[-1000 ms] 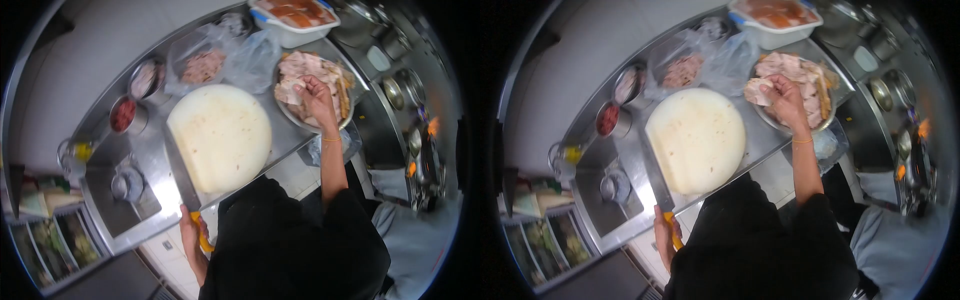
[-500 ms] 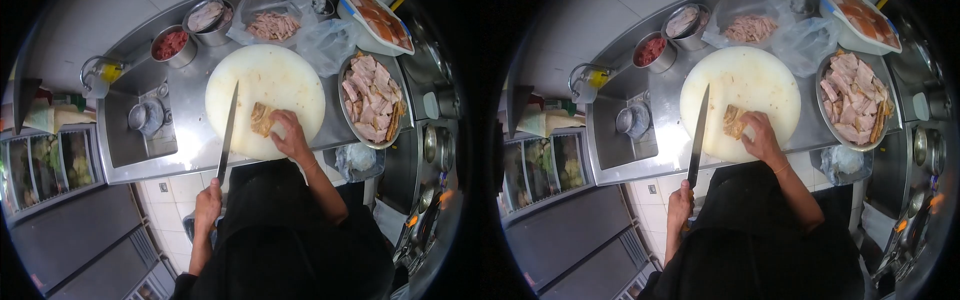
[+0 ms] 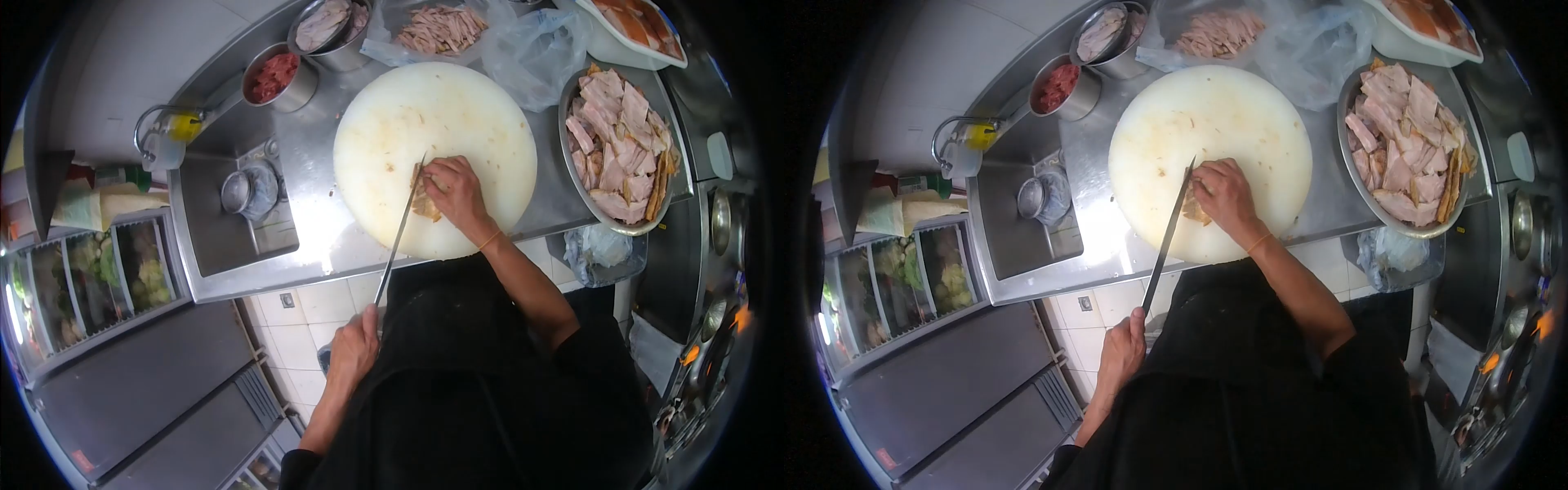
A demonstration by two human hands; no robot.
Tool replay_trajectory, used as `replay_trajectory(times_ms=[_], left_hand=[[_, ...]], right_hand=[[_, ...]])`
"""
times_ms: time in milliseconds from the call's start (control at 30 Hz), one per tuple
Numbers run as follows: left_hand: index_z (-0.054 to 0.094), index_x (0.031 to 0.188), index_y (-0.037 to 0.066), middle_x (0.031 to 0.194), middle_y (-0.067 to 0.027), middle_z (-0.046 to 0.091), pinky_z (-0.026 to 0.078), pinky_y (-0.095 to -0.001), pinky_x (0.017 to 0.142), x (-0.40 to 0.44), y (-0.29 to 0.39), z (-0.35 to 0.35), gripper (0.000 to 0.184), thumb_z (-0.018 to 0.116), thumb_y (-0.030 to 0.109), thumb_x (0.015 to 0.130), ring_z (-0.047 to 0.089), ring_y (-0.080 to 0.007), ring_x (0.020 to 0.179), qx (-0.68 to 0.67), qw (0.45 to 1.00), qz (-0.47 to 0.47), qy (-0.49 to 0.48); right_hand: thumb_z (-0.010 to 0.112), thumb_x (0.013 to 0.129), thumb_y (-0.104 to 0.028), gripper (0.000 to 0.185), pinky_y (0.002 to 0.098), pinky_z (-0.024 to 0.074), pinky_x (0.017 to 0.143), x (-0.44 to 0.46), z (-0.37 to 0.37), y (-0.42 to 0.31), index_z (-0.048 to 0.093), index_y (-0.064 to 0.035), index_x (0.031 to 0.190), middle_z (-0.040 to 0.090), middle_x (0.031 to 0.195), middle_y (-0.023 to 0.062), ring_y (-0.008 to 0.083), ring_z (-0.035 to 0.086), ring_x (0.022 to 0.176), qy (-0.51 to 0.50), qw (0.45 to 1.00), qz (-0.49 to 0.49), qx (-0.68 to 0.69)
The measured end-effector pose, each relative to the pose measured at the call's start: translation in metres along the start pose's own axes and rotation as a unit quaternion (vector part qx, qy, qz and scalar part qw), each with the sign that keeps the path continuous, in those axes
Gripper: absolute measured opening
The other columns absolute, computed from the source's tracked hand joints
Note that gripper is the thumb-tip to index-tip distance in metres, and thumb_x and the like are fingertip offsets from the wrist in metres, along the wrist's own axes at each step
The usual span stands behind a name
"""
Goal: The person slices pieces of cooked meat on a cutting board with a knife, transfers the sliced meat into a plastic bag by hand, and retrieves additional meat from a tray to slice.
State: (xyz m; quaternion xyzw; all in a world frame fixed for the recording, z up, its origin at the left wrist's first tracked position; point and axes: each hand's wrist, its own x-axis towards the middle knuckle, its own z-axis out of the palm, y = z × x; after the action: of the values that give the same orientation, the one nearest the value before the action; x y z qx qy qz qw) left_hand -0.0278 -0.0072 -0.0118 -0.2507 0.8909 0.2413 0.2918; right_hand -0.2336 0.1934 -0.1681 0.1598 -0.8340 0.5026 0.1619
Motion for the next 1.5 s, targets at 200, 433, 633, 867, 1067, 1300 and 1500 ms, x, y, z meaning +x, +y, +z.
replay_trajectory(times_ms=[200, 433, 633, 867, 1067, 1300, 1500], left_hand=[[0.068, 0.091, -0.007, 0.087, -0.0399, 0.066, 0.049, -0.0626, 0.085, 0.006, 0.004, 0.011, 0.066, 0.035, 0.046, 0.111, 0.062, -0.0603, 0.091, 0.042, 0.999, 0.019, -0.005], [0.066, 0.088, -0.008, 0.084, -0.0401, 0.065, 0.047, -0.0633, 0.082, 0.036, 0.018, 0.003, 0.067, 0.034, 0.047, 0.111, 0.062, -0.0606, 0.089, -0.023, 0.999, 0.035, 0.034], [0.067, 0.087, -0.007, 0.082, -0.0396, 0.064, 0.047, -0.0630, 0.080, -0.009, 0.010, -0.003, 0.064, 0.036, 0.043, 0.111, 0.062, -0.0592, 0.086, 0.000, 1.000, 0.013, 0.003], [0.067, 0.083, -0.007, 0.075, -0.0374, 0.063, 0.047, -0.0636, 0.076, 0.004, 0.001, 0.017, 0.063, 0.038, 0.041, 0.111, 0.063, -0.0585, 0.081, 0.051, 0.998, 0.038, -0.007], [0.066, 0.082, -0.009, 0.078, -0.0399, 0.062, 0.046, -0.0634, 0.078, 0.040, 0.031, 0.009, 0.068, 0.035, 0.044, 0.112, 0.062, -0.0599, 0.083, -0.007, 0.998, 0.054, 0.032], [0.067, 0.084, -0.006, 0.081, -0.0384, 0.064, 0.047, -0.0646, 0.078, -0.012, 0.012, 0.008, 0.062, 0.038, 0.041, 0.111, 0.062, -0.0597, 0.083, 0.004, 1.000, 0.021, 0.009], [0.069, 0.084, -0.004, 0.081, -0.0376, 0.065, 0.050, -0.0653, 0.077, 0.014, 0.006, 0.028, 0.059, 0.040, 0.040, 0.111, 0.063, -0.0586, 0.080, 0.044, 0.996, 0.077, 0.013]], right_hand=[[0.072, 0.083, -0.003, 0.012, 0.0407, 0.0525, 0.088, 0.000, 0.000, 0.000, 0.072, -0.0018, 0.095, 0.071, 0.099, 0.0101, 0.0319, 0.062, 0.097, -0.009, 1.000, -0.010, -0.011], [0.069, 0.086, -0.002, 0.013, 0.0417, 0.0519, 0.091, -0.003, -0.009, -0.001, 0.067, -0.0021, 0.099, 0.069, 0.103, 0.0106, 0.0339, 0.061, 0.102, -0.031, 0.999, 0.005, 0.007], [0.070, 0.085, -0.001, 0.014, 0.0418, 0.0521, 0.091, -0.005, -0.006, 0.000, 0.067, -0.0011, 0.098, 0.068, 0.101, 0.0127, 0.0338, 0.062, 0.101, -0.013, 1.000, 0.009, 0.015], [0.070, 0.083, 0.001, 0.012, 0.0412, 0.0527, 0.089, -0.003, -0.005, 0.001, 0.067, -0.0009, 0.094, 0.068, 0.100, 0.0126, 0.0336, 0.062, 0.100, -0.012, 1.000, 0.008, 0.018], [0.070, 0.082, 0.001, 0.014, 0.0423, 0.0517, 0.091, -0.002, -0.012, 0.001, 0.066, -0.0010, 0.095, 0.068, 0.104, 0.0137, 0.0349, 0.061, 0.102, -0.031, 0.999, 0.025, 0.022], [0.070, 0.081, 0.000, 0.017, 0.0437, 0.0515, 0.091, -0.007, -0.011, 0.000, 0.066, -0.0006, 0.098, 0.067, 0.104, 0.0137, 0.0358, 0.061, 0.102, -0.015, 0.999, 0.044, 0.017], [0.068, 0.082, 0.002, 0.018, 0.0442, 0.0523, 0.089, -0.008, -0.009, 0.002, 0.066, 0.0001, 0.099, 0.067, 0.102, 0.0148, 0.0362, 0.061, 0.101, -0.023, 1.000, 0.019, 0.008]])
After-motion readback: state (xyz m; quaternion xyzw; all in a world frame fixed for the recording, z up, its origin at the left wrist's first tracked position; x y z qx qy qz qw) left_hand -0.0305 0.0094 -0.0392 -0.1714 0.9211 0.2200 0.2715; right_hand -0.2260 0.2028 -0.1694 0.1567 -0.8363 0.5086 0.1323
